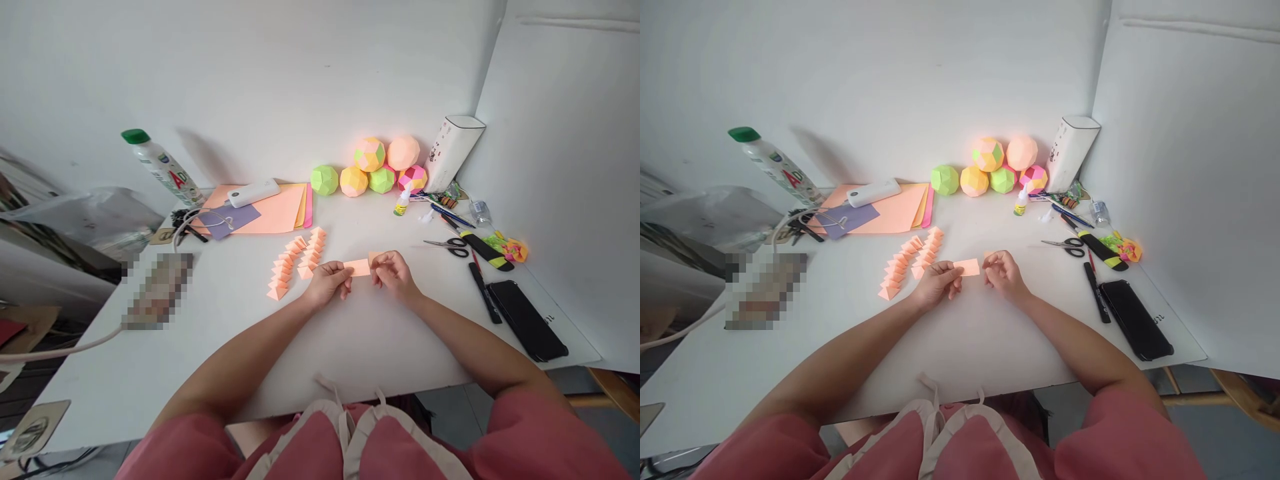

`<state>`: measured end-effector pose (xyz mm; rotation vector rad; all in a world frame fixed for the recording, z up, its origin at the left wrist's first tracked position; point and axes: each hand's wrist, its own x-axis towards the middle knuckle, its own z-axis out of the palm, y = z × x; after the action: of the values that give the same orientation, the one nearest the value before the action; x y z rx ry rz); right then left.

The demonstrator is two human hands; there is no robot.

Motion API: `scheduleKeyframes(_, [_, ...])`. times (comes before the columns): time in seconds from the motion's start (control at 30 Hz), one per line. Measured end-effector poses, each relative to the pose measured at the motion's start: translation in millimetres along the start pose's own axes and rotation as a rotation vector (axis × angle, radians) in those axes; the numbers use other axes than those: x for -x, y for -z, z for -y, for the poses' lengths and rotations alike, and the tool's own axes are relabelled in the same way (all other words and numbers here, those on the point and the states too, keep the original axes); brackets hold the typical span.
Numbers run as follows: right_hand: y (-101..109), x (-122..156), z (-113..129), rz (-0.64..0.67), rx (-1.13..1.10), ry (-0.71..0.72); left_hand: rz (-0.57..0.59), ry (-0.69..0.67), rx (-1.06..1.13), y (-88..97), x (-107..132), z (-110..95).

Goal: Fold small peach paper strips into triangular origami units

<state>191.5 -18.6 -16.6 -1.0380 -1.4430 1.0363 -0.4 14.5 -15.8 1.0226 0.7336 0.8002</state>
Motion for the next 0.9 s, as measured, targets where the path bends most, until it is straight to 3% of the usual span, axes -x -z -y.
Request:
scheduleKeyframes(0.1, [-3.6,2.7,-2.0,0.066,0.214,0.206,0.009,0.012,-0.019,-0.5,0.6,-1.0])
scheduleKeyframes(0.2, [-6.0,3.5,-4.9,0.134,0.38,0.323,0.036,0.021,-0.047,-1.3,2.0,-3.1])
scheduleKeyframes(0.4, [-5.1,0.6,-8.0,0.052,0.446,0.45,0.129,0.041,-0.15,-4.1,5.6,-6.8])
scheduleKeyframes(0.63, [-6.6,2.1,-1.0,0.047,0.383,0.425,0.183,0.019,-0.196,-5.0,7.8,-3.0])
scheduleKeyframes(0.9, [-7.9,5.3,2.1,0.051,0.34,0.27,0.218,-0.085,-0.285,-6.0,8.7,1.7])
